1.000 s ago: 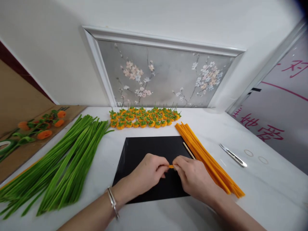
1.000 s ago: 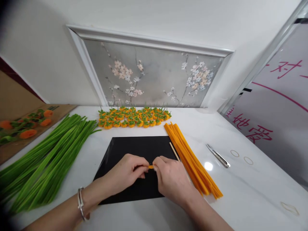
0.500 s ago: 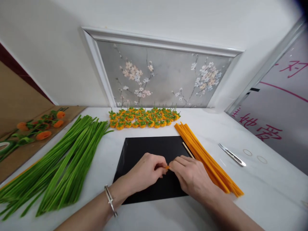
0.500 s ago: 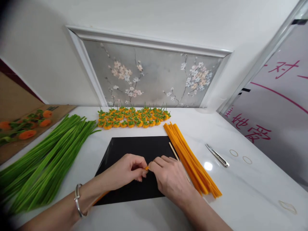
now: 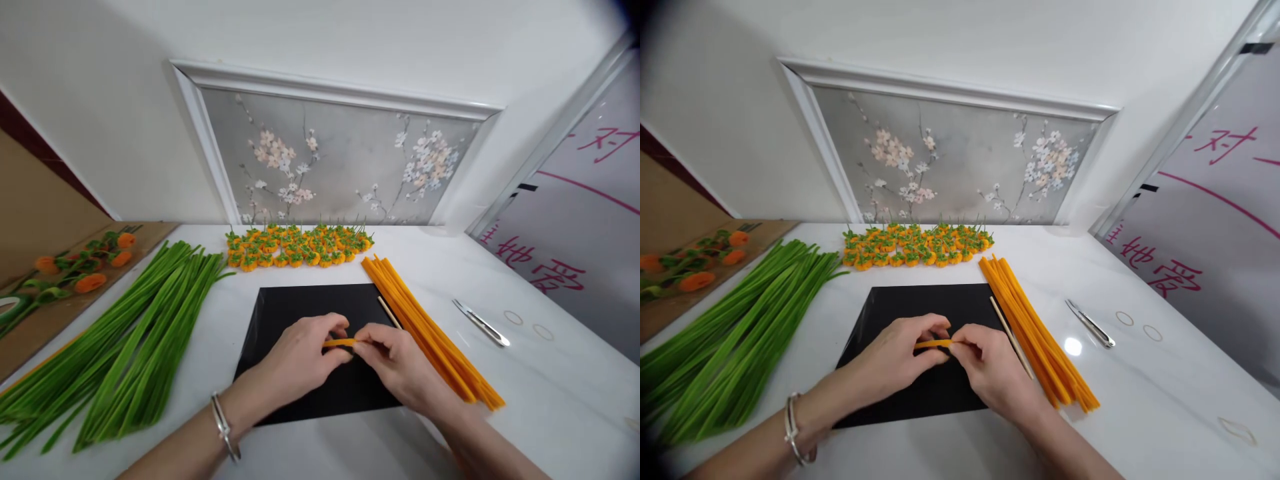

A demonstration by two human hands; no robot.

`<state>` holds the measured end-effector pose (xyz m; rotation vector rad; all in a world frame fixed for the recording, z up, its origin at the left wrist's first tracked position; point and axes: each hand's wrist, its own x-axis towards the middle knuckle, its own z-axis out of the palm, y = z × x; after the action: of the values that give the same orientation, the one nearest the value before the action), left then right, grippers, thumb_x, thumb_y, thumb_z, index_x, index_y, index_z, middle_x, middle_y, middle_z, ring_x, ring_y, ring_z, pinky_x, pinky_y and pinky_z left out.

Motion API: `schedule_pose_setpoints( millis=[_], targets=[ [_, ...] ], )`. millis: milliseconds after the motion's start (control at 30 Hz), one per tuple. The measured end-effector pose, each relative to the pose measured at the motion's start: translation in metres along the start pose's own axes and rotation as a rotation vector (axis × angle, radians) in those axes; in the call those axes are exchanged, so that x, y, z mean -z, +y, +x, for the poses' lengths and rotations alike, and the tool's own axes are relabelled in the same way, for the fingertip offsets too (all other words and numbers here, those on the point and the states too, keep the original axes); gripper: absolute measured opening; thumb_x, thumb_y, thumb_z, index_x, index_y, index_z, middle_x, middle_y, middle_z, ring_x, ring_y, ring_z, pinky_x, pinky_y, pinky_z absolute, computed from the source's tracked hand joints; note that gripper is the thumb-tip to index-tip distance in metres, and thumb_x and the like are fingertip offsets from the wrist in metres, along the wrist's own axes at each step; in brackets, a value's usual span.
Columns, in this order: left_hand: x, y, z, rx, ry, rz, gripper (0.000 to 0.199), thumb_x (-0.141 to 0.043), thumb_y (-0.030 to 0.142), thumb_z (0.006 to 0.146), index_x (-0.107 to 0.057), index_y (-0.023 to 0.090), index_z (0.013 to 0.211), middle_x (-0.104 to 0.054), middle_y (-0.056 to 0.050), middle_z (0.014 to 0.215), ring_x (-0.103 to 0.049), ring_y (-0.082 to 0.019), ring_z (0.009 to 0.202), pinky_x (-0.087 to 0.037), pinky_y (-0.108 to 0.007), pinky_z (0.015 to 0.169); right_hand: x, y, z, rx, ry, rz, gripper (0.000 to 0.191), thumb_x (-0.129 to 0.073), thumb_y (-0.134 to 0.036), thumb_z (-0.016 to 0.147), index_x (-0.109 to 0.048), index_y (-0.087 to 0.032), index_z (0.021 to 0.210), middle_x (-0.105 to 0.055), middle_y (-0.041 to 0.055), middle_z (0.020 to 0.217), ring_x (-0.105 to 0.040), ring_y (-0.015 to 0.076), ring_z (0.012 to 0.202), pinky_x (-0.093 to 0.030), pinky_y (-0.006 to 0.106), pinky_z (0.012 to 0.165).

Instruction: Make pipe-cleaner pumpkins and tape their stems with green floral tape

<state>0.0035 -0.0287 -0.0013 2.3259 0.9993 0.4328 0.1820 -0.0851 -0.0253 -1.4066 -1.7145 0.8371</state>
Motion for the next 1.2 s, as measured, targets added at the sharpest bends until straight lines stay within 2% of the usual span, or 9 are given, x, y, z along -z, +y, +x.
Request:
schedule_pose_setpoints(
  millis=[133, 267, 400, 567, 733, 833, 967, 1067, 1200],
  targets=[
    [0.012, 0.000, 0.004, 0.116, -0.278, -0.369, 0.021, -0.055, 0.033, 0.083, -0.066, 0.016, 0.087, -0.069, -0.002, 0.082, -0.062, -0.016, 0.073, -0.045, -0.024, 0.063, -0.005, 0.004, -0.004, 0.219, 0.128, -0.352, 0.021, -0.046, -0.021, 0.093, -0.066, -0.020, 0.085, -0.062, 0.0041, 0.079, -0.056, 0.0153, 0.072, -0.042, 0.026, 0.066],
    [0.008, -0.003, 0.008, 0.174, -0.304, -0.549, 0.024, -0.048, 0.029, 0.085, -0.065, 0.012, 0.079, -0.066, -0.003, 0.072, -0.058, -0.012, 0.063, -0.046, -0.024, 0.062, -0.007, 0.003, -0.004, 0.295, 0.115, -0.466, 0.022, -0.046, -0.021, 0.094, -0.066, -0.020, 0.085, -0.063, 0.0050, 0.080, -0.058, 0.0165, 0.074, -0.045, 0.028, 0.070],
    [0.005, -0.004, 0.008, 0.171, -0.246, -0.550, 0.015, -0.053, 0.023, 0.080, -0.064, 0.012, 0.077, -0.065, -0.002, 0.070, -0.058, -0.012, 0.064, -0.047, -0.024, 0.064, -0.006, 0.002, -0.003, 0.245, 0.088, -0.336, 0.015, -0.051, -0.018, 0.091, -0.065, -0.020, 0.091, -0.062, 0.0033, 0.081, -0.059, 0.0145, 0.072, -0.047, 0.025, 0.068],
    [0.005, -0.002, 0.004, 0.089, -0.127, -0.190, 0.015, -0.056, 0.021, 0.079, -0.064, 0.016, 0.069, -0.063, 0.001, 0.063, -0.055, -0.012, 0.059, -0.037, -0.022, 0.056, -0.007, 0.003, -0.003, 0.222, 0.060, -0.296, 0.019, -0.047, -0.014, 0.090, -0.065, -0.019, 0.083, -0.061, 0.0037, 0.079, -0.059, 0.0135, 0.069, -0.046, 0.024, 0.064],
    [-0.006, 0.001, 0.000, -0.166, 0.049, 0.411, 0.019, -0.048, 0.014, 0.085, -0.060, 0.018, 0.070, -0.062, 0.000, 0.066, -0.054, -0.014, 0.060, -0.032, -0.027, 0.058, -0.007, -0.001, -0.004, 0.160, 0.057, -0.322, 0.022, -0.047, -0.013, 0.085, -0.059, -0.018, 0.068, -0.056, 0.0019, 0.068, -0.053, 0.0130, 0.060, -0.038, 0.025, 0.056],
    [-0.016, -0.001, -0.001, -0.345, 0.104, 0.578, 0.019, -0.046, 0.007, 0.084, -0.057, 0.018, 0.072, -0.060, -0.001, 0.067, -0.054, -0.015, 0.062, -0.034, -0.030, 0.062, 0.000, -0.001, -0.002, 0.055, 0.004, -0.177, 0.019, -0.050, -0.015, 0.081, -0.057, -0.018, 0.064, -0.054, 0.0002, 0.064, -0.049, 0.0125, 0.060, -0.034, 0.025, 0.055],
    [-0.017, -0.002, -0.001, -0.465, 0.174, 0.592, 0.022, -0.042, 0.010, 0.089, -0.058, 0.018, 0.076, -0.060, -0.002, 0.069, -0.054, -0.015, 0.065, -0.036, -0.030, 0.065, 0.009, 0.002, 0.003, -0.365, -0.220, 0.439, 0.016, -0.055, -0.024, 0.075, -0.050, -0.018, 0.061, -0.038, -0.0059, 0.052, -0.027, 0.0072, 0.045, -0.017, 0.022, 0.043],
    [-0.006, 0.000, 0.000, -0.270, 0.103, 0.264, 0.016, -0.045, 0.018, 0.090, -0.061, 0.018, 0.086, -0.064, -0.002, 0.078, -0.057, -0.013, 0.066, -0.040, -0.026, 0.064, 0.011, 0.004, 0.005, -0.527, -0.335, 0.863, 0.023, -0.061, -0.029, 0.073, -0.046, -0.017, 0.061, -0.038, -0.0067, 0.056, -0.020, 0.0043, 0.044, -0.007, 0.022, 0.042],
    [0.013, 0.003, 0.002, 0.017, -0.090, -0.194, 0.024, -0.055, 0.023, 0.083, -0.058, 0.020, 0.107, -0.066, -0.001, 0.095, -0.055, -0.009, 0.060, -0.041, -0.021, 0.056, 0.010, 0.001, 0.004, -0.516, -0.296, 0.856, 0.030, -0.062, -0.041, 0.080, -0.053, -0.014, 0.070, -0.039, -0.0057, 0.062, -0.024, 0.0032, 0.046, -0.009, 0.020, 0.042]
  ],
)
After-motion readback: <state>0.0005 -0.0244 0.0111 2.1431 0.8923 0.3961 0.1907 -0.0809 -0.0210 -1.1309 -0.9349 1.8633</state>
